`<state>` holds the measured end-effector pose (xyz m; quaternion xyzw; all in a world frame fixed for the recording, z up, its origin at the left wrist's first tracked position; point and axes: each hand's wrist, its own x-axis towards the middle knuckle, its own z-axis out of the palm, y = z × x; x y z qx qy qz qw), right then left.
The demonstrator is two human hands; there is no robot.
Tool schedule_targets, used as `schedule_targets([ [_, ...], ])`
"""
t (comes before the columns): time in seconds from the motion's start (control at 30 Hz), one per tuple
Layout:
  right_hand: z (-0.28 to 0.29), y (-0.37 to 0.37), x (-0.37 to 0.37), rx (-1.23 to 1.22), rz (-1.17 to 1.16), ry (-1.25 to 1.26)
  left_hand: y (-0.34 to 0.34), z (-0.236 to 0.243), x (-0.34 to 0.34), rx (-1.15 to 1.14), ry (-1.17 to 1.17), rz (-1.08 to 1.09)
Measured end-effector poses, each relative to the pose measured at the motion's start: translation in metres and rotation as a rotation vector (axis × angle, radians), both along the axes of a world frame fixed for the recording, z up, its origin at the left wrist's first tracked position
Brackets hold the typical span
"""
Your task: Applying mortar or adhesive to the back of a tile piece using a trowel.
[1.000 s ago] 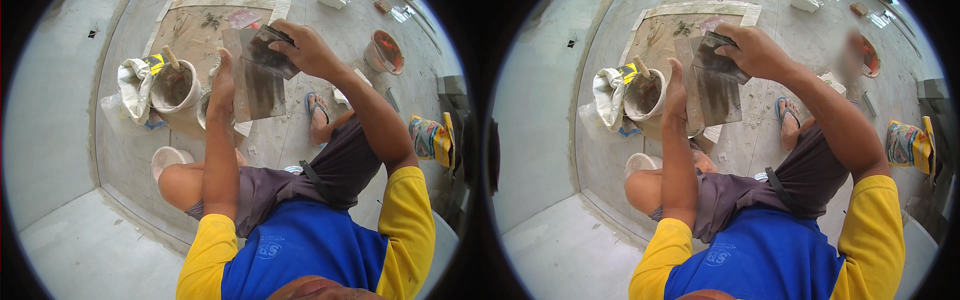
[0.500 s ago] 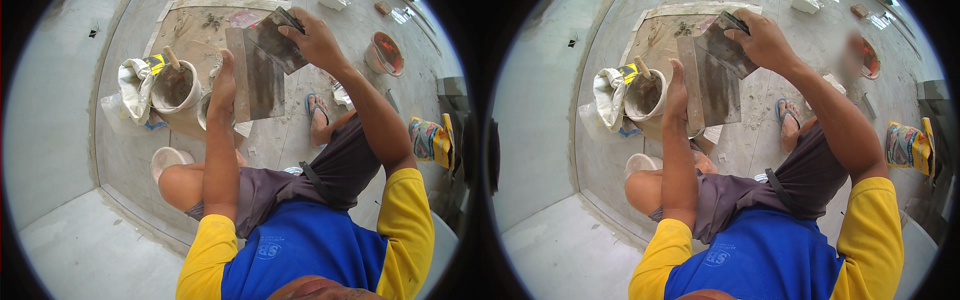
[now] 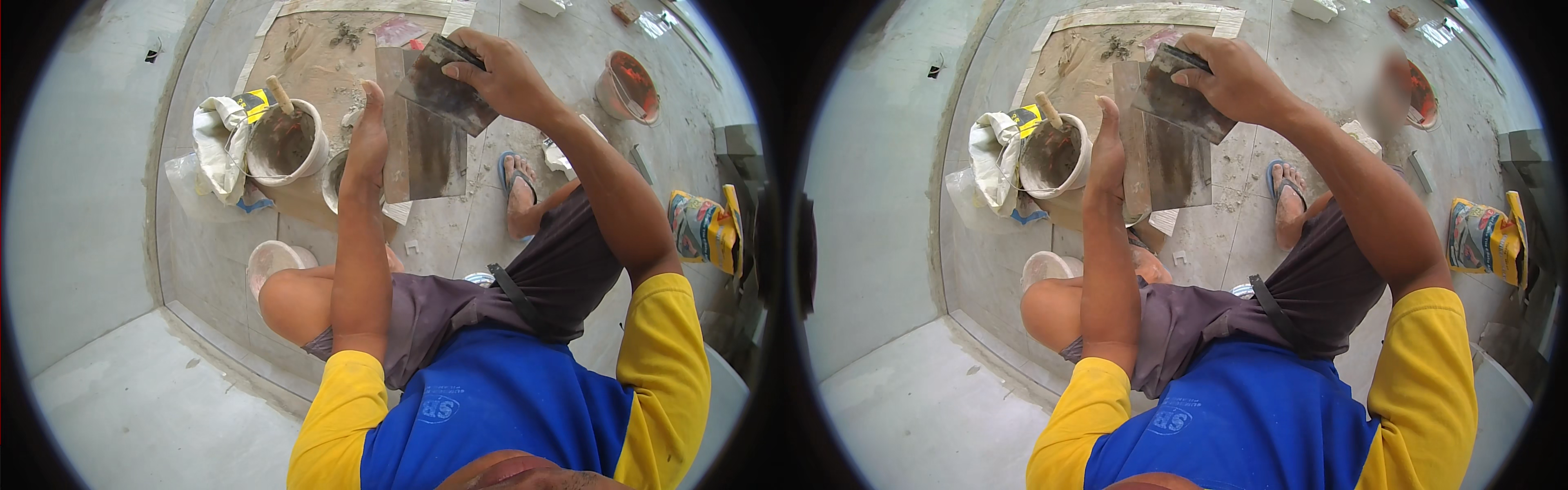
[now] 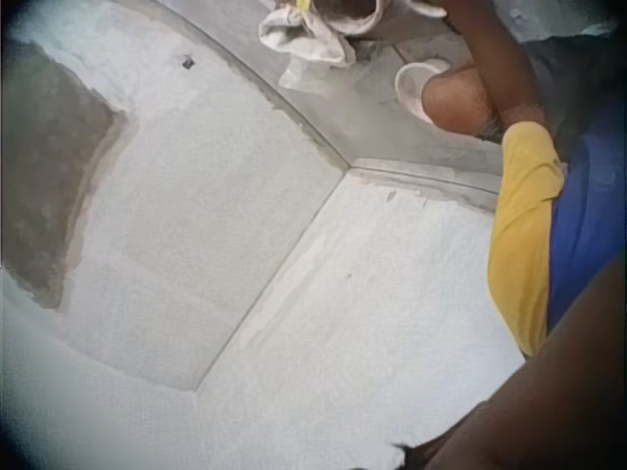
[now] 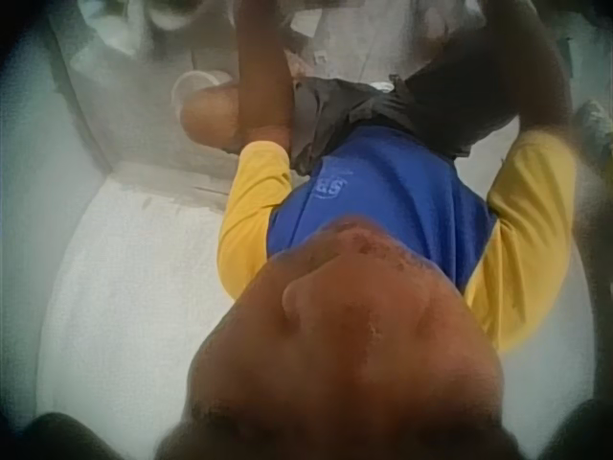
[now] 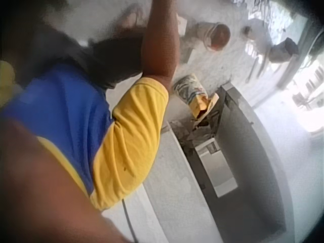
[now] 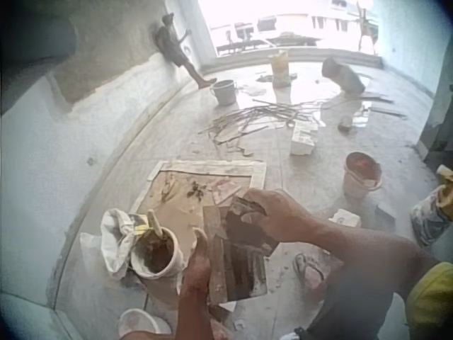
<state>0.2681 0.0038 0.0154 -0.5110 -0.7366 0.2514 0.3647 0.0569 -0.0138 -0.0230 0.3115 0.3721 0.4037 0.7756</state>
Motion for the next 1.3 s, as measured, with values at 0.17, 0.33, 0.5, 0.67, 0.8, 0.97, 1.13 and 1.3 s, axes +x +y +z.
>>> schedule_targets([
  [0.17,-0.0004,0.0006,-0.0017,-0.005,-0.001,0.073,-0.0002,0.0023,-0.001,-0.038,0.009,0.005],
  [0.33,-0.0019,0.0003,-0.003,0.016,-0.03,0.109,-0.0007,0.0037,-0.0009,-0.031,0.009,0.003],
  [0.5,-0.0006,0.0001,-0.0036,-0.001,0.047,0.062,-0.001,0.0051,-0.001,-0.042,0.04,0.014],
  [0.67,-0.0007,0.0004,-0.0042,0.027,0.006,0.073,-0.0009,0.0035,-0.0017,-0.034,-0.019,-0.013],
  [0.8,-0.0006,-0.0004,-0.005,0.055,0.051,0.061,-0.0001,0.002,-0.0013,-0.041,0.03,0.015],
  [0.97,0.0015,-0.0009,-0.0049,0.052,-0.008,0.072,-0.0013,0.0034,-0.0021,-0.026,0.036,-0.014],
  [1.13,0.0014,-0.0005,-0.0046,0.081,0.021,0.04,-0.0011,0.0038,-0.0007,-0.059,0.009,-0.01],
  [1.3,-0.0001,-0.0013,-0.0055,0.054,0.046,0.034,-0.0005,0.0026,-0.0014,-0.036,0.049,-0.005],
])
